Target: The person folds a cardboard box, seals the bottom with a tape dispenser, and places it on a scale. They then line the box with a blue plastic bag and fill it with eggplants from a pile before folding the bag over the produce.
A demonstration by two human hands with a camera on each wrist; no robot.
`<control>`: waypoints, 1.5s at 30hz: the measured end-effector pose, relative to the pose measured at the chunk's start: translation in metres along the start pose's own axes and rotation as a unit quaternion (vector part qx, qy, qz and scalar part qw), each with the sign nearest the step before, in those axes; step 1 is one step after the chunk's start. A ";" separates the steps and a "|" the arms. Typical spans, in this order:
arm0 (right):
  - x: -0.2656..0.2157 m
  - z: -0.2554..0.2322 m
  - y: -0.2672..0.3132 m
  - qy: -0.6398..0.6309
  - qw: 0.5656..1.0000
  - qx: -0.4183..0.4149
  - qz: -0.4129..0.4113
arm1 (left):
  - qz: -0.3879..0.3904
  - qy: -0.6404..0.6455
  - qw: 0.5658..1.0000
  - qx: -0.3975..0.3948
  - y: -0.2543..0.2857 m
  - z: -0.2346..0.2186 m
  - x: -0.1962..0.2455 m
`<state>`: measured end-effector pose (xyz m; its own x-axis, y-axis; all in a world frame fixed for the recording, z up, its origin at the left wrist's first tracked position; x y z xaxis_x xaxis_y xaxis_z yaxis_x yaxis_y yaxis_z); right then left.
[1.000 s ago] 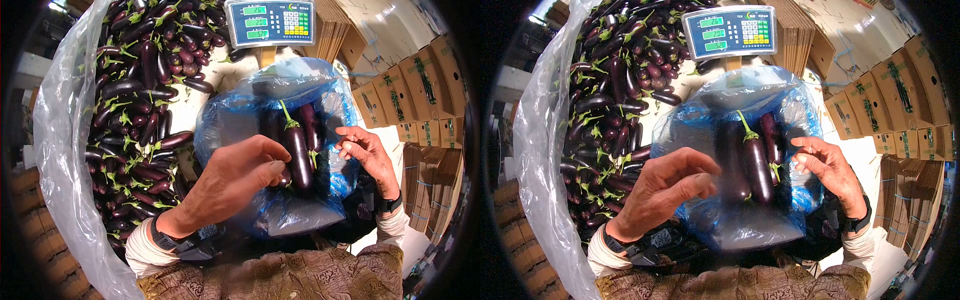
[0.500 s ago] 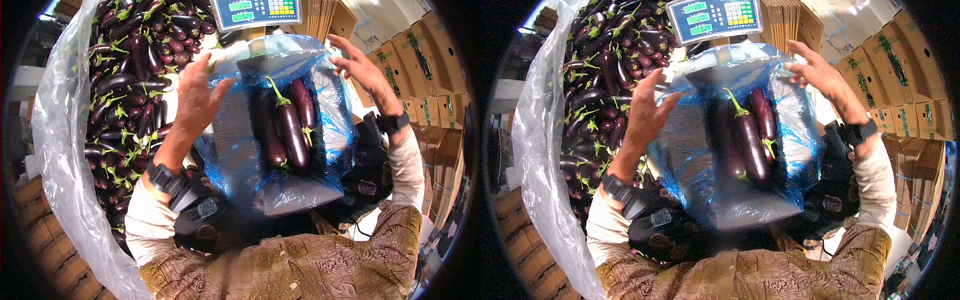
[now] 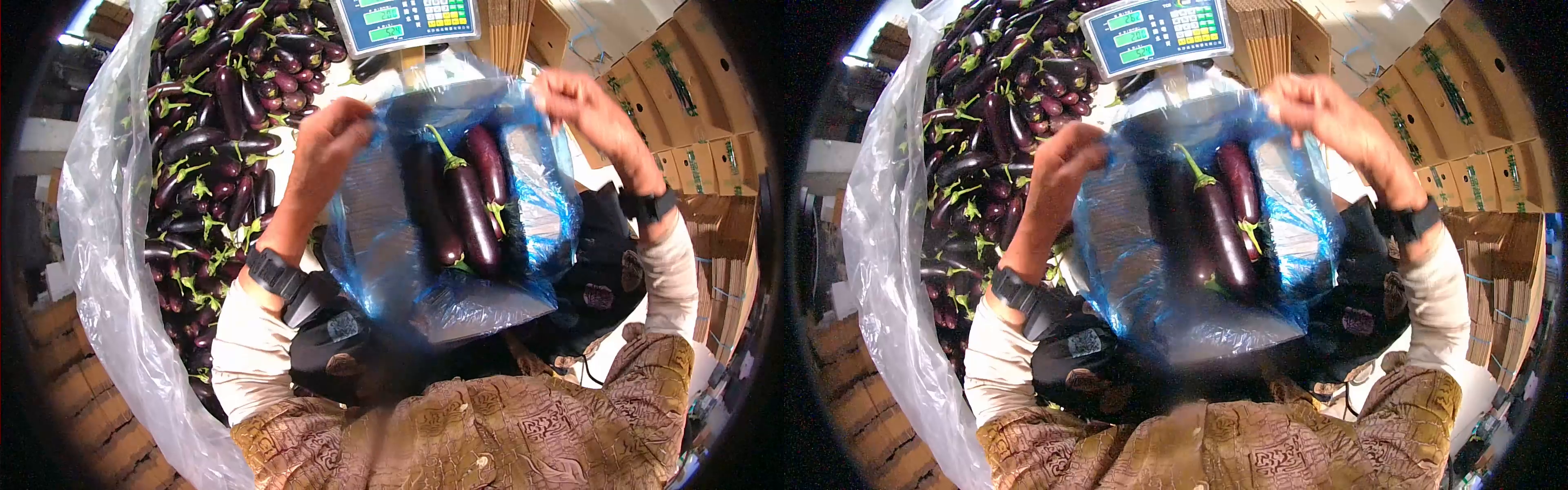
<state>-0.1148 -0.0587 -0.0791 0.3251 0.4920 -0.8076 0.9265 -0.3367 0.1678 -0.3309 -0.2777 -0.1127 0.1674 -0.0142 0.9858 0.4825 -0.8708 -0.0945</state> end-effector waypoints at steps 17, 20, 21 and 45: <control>0.078 0.027 0.083 0.395 0.899 0.188 0.013 | -0.059 -0.253 0.965 -0.027 0.064 -0.009 0.014; 0.113 0.054 0.079 0.444 0.888 0.013 0.119 | -0.192 -0.377 0.882 -0.206 0.082 0.003 -0.012; 0.111 0.064 0.081 0.451 0.883 -0.020 0.128 | -0.180 -0.348 0.889 -0.238 0.088 0.008 -0.027; 0.148 0.191 0.246 -0.524 0.770 0.072 0.355 | -0.191 -0.307 0.812 -0.458 0.175 0.098 0.003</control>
<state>0.1249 -0.2220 -0.2653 0.3386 -0.7514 -0.5663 0.5299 -0.3450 0.7747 -0.1620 -0.3819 -0.1393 0.6893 0.3455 0.6368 -0.1943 -0.7586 0.6219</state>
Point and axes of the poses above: each hand's wrist, its own y-axis away from the middle knuckle, its own z-axis out of the palm, x = y × z, the point moved 6 cm from there along -y, towards the middle knuckle, and after that the axes turned 15 degrees about y, right-handed, at the moved point
